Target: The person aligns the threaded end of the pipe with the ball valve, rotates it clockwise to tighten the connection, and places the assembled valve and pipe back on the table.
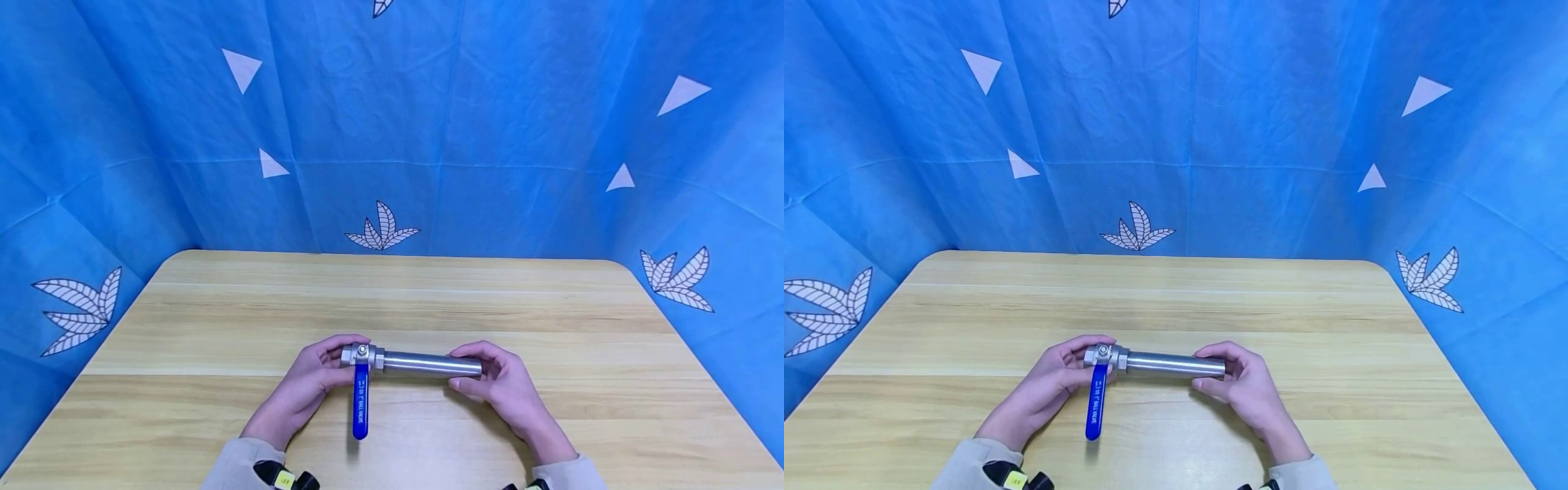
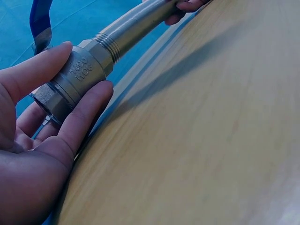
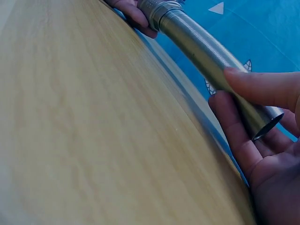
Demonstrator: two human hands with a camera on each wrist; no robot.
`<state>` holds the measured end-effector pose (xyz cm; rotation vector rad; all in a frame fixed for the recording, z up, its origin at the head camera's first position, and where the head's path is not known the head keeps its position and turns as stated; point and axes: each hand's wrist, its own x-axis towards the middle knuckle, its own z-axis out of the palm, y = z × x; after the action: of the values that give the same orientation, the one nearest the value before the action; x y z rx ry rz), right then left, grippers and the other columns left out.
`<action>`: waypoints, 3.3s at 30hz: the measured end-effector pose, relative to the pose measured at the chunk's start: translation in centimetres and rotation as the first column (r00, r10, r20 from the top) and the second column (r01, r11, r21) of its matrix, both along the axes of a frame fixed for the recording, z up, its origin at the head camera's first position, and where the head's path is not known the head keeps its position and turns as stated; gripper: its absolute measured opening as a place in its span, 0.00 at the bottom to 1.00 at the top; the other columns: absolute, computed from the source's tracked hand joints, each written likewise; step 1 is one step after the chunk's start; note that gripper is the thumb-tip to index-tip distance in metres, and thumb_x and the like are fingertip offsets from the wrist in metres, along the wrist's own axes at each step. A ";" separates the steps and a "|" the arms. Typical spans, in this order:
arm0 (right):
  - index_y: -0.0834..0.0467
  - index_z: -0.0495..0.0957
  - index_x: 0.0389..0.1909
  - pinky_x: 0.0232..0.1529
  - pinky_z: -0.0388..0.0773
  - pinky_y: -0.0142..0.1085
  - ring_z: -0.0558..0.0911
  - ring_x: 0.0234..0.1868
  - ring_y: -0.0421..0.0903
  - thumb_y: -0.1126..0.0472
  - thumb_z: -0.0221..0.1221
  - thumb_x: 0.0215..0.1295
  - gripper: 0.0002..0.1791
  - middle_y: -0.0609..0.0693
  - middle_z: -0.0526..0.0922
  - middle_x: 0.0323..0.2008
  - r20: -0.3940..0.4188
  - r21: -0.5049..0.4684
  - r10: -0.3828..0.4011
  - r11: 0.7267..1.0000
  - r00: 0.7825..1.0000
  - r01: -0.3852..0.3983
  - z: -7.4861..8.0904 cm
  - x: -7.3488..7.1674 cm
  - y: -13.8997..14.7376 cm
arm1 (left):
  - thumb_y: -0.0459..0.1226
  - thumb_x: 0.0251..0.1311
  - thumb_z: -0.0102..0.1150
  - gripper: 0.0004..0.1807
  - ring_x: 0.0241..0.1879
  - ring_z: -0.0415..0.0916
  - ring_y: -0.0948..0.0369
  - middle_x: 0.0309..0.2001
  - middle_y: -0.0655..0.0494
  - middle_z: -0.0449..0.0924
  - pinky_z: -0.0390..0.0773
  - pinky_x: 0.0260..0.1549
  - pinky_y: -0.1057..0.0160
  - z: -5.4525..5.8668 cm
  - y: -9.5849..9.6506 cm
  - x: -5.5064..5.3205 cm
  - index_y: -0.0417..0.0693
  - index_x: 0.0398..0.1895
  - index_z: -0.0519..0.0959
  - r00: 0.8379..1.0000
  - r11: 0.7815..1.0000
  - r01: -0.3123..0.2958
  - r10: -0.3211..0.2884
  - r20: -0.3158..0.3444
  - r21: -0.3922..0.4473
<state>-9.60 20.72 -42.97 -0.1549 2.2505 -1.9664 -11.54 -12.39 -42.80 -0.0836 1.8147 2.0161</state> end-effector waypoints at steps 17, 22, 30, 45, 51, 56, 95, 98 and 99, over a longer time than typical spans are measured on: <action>0.69 0.81 0.62 0.44 0.89 0.34 0.90 0.40 0.42 0.67 0.76 0.60 0.29 0.49 0.91 0.42 0.091 -0.030 0.010 1.000 0.996 -0.008 0.1 -0.1 0.2 | 0.29 0.59 0.75 0.32 0.60 0.84 0.56 0.63 0.50 0.85 0.83 0.62 0.62 0.1 0.0 0.0 0.45 0.69 0.81 1.000 1.000 0.006 -0.006 -0.004 0.005; 0.67 0.78 0.65 0.44 0.88 0.31 0.89 0.45 0.41 0.72 0.77 0.53 0.36 0.50 0.89 0.50 0.119 -0.041 0.036 0.999 0.992 -0.031 0.1 -0.1 0.2 | 0.30 0.59 0.75 0.32 0.59 0.84 0.56 0.63 0.50 0.85 0.83 0.62 0.62 0.0 0.0 0.0 0.45 0.69 0.81 1.000 1.000 0.009 -0.009 -0.007 0.004; 0.66 0.81 0.57 0.43 0.85 0.29 0.87 0.43 0.40 0.68 0.79 0.52 0.30 0.50 0.90 0.44 0.112 0.015 -0.022 1.000 0.993 0.020 0.3 0.0 0.1 | 0.30 0.59 0.75 0.32 0.59 0.85 0.56 0.62 0.51 0.86 0.83 0.62 0.61 0.0 0.0 0.0 0.45 0.69 0.81 1.000 1.000 0.013 -0.013 -0.009 0.009; 0.63 0.85 0.56 0.45 0.85 0.28 0.86 0.45 0.39 0.67 0.77 0.58 0.24 0.48 0.90 0.46 0.002 0.054 -0.032 0.998 0.999 0.032 -0.1 -0.1 0.0 | 0.31 0.59 0.75 0.32 0.60 0.84 0.56 0.63 0.50 0.85 0.82 0.62 0.62 0.0 0.0 0.0 0.46 0.69 0.81 1.000 1.000 -0.002 0.002 -0.001 -0.001; 0.64 0.84 0.58 0.46 0.85 0.28 0.86 0.45 0.40 0.67 0.76 0.60 0.25 0.49 0.89 0.47 0.016 0.040 -0.047 0.998 0.999 0.046 0.0 0.0 -0.1 | 0.32 0.59 0.76 0.32 0.61 0.83 0.57 0.64 0.50 0.85 0.81 0.63 0.62 0.0 0.0 0.1 0.46 0.69 0.81 1.000 1.000 0.005 -0.005 -0.003 0.000; 0.62 0.84 0.60 0.44 0.85 0.29 0.85 0.43 0.41 0.64 0.74 0.64 0.23 0.52 0.88 0.47 0.042 0.045 -0.072 0.997 0.997 0.070 0.2 0.1 -0.1 | 0.32 0.59 0.75 0.32 0.61 0.84 0.56 0.64 0.50 0.85 0.81 0.64 0.62 0.1 0.0 0.0 0.46 0.69 0.81 1.000 1.000 0.002 -0.003 -0.003 -0.004; 0.67 0.85 0.55 0.45 0.85 0.30 0.85 0.43 0.41 0.69 0.77 0.55 0.25 0.47 0.88 0.45 0.023 -0.002 -0.089 0.996 0.996 0.089 0.2 0.1 -0.1 | 0.30 0.58 0.75 0.31 0.59 0.85 0.56 0.61 0.51 0.86 0.82 0.62 0.62 0.0 0.1 0.1 0.44 0.68 0.81 1.000 1.000 0.012 -0.012 -0.013 0.005; 0.67 0.85 0.54 0.43 0.85 0.30 0.85 0.42 0.41 0.68 0.76 0.58 0.23 0.46 0.89 0.43 0.014 0.002 -0.088 0.996 0.996 0.088 0.2 0.0 -0.1 | 0.30 0.58 0.75 0.31 0.59 0.85 0.56 0.61 0.51 0.86 0.82 0.62 0.62 0.0 0.1 0.1 0.44 0.68 0.81 1.000 1.000 0.012 -0.012 -0.013 0.008; 0.66 0.85 0.54 0.43 0.85 0.30 0.85 0.42 0.41 0.67 0.76 0.59 0.22 0.46 0.89 0.43 0.011 0.004 -0.085 0.996 0.996 0.085 0.1 0.0 -0.1 | 0.30 0.58 0.75 0.31 0.59 0.85 0.56 0.61 0.51 0.86 0.82 0.62 0.62 0.0 0.1 0.1 0.44 0.68 0.81 1.000 1.000 0.012 -0.012 -0.013 0.010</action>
<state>-9.58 20.62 -42.83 -0.0489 2.2892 -1.9998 -11.44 -12.34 -42.76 -0.0569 1.8084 2.0213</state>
